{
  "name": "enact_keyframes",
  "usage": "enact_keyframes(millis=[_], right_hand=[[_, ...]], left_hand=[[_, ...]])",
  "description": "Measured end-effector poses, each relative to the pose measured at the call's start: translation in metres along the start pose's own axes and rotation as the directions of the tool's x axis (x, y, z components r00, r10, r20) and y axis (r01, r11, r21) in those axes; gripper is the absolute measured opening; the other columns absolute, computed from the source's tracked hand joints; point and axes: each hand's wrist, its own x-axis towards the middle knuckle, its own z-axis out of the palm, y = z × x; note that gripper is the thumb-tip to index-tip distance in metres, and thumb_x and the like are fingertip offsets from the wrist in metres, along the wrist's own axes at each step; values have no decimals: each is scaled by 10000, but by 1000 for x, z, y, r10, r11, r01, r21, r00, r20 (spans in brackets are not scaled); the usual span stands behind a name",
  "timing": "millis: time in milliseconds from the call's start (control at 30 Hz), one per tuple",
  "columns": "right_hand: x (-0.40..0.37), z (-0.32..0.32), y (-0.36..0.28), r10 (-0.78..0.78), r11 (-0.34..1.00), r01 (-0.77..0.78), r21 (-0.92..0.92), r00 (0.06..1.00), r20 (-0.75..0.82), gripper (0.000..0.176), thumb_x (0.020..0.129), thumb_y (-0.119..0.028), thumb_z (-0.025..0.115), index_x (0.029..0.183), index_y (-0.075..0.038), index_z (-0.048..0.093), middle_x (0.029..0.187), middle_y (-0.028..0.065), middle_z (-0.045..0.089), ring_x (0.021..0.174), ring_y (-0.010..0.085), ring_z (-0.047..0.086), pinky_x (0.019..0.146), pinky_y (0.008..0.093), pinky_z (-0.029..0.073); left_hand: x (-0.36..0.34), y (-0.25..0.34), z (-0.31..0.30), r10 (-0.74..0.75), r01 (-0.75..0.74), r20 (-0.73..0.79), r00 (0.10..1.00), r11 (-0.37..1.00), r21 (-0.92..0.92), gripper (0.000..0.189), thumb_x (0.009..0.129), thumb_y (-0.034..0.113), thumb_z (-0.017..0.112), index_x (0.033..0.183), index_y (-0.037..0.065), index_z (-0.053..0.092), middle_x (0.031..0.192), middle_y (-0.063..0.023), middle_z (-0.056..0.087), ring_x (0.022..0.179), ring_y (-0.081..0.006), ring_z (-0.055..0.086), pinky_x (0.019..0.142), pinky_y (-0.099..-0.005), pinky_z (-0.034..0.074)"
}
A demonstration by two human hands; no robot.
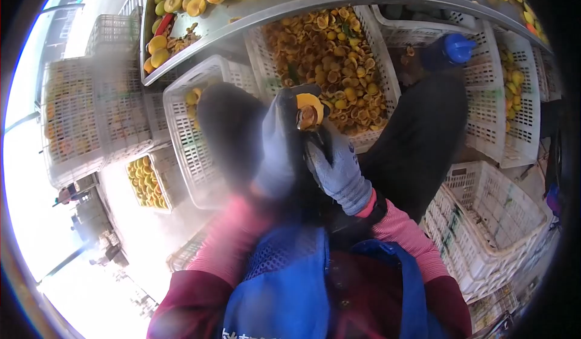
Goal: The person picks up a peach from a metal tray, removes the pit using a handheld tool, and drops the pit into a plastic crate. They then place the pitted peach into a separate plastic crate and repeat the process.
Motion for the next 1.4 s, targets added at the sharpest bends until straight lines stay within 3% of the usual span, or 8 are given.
enact_keyframes(millis=[233, 367, 500, 600, 800, 933, 1167, 1400], right_hand=[[-15, 10, 32, 243, 952, -255, 167, 966, 90, 309, 904, -124, 530, 1180, 0, 470, 848, 73, 555, 650, 159, 557, 547, 280, 450], [-8, -2, -3, 531, 533, -614, 582, 779, 335, 256, 935, -261, 502, 1081, -50, 510, 694, 23, 497, 502, 114, 476, 417, 252, 401], [-3, -11, 19, -112, -371, -823, 430, 499, 859, 412, 935, -502, 393, 861, -101, 449, 521, -19, 395, 403, 69, 405, 344, 233, 378], [-3, 1, 32, -457, -522, -800, 295, 554, 696, 428, 936, -511, 377, 866, -97, 458, 535, -8, 418, 401, 67, 389, 342, 225, 363], [10, -12, 46, 57, -504, -694, 514, 568, 821, 462, 923, -544, 385, 870, -105, 519, 497, -34, 345, 391, 72, 332, 350, 221, 306], [16, -9, 43, 338, -206, -767, 608, 527, 780, 456, 923, -553, 378, 806, -141, 534, 494, -59, 325, 391, 68, 320, 361, 212, 279], [-2, 14, 108, 630, 625, -693, 360, 720, 292, 406, 934, -502, 392, 818, -138, 530, 520, -46, 359, 398, 81, 346, 373, 218, 292], [-23, -2, 117, 610, 738, -642, 207, 766, 202, 374, 936, -455, 416, 873, -105, 531, 572, -8, 434, 421, 108, 411, 400, 231, 347]], left_hand=[[0, -5, 2, 142, -129, -43, 989, 966, 224, 427, 986, 340, 353, 1013, -15, 588, 844, -102, 611, 760, -153, 574, 716, -259, 454], [7, -6, -9, 91, -118, 98, 991, 942, 316, 393, 973, 322, 392, 966, -9, 605, 826, -87, 610, 752, -141, 565, 697, -259, 448], [16, -18, -24, -75, 2, 244, 967, 959, 285, 371, 960, 317, 428, 913, -2, 612, 760, -35, 577, 694, -105, 521, 644, -238, 422], [9, -11, -13, -101, 81, 174, 979, 989, 120, 379, 967, 334, 418, 891, 15, 608, 758, -14, 566, 687, -98, 518, 658, -236, 429], [6, 28, -100, 323, -207, -205, 924, 873, 441, 296, 890, 275, 548, 1040, 22, 581, 960, -116, 567, 920, -246, 533, 805, -346, 440], [24, 36, -227, 470, 214, -130, 873, -130, 968, 351, 802, 317, 635, 1030, 51, 615, 1042, -146, 552, 930, -304, 540, 806, -390, 445], [79, 74, -21, 447, -327, 179, 876, 281, 902, 234, 709, 225, 606, 830, 27, 634, 805, -144, 594, 769, -290, 577, 681, -380, 485], [121, 56, 233, 384, -999, 922, 43, 34, 32, 457, 690, 419, 597, 942, 42, 655, 951, -148, 628, 943, -306, 579, 833, -434, 450]])
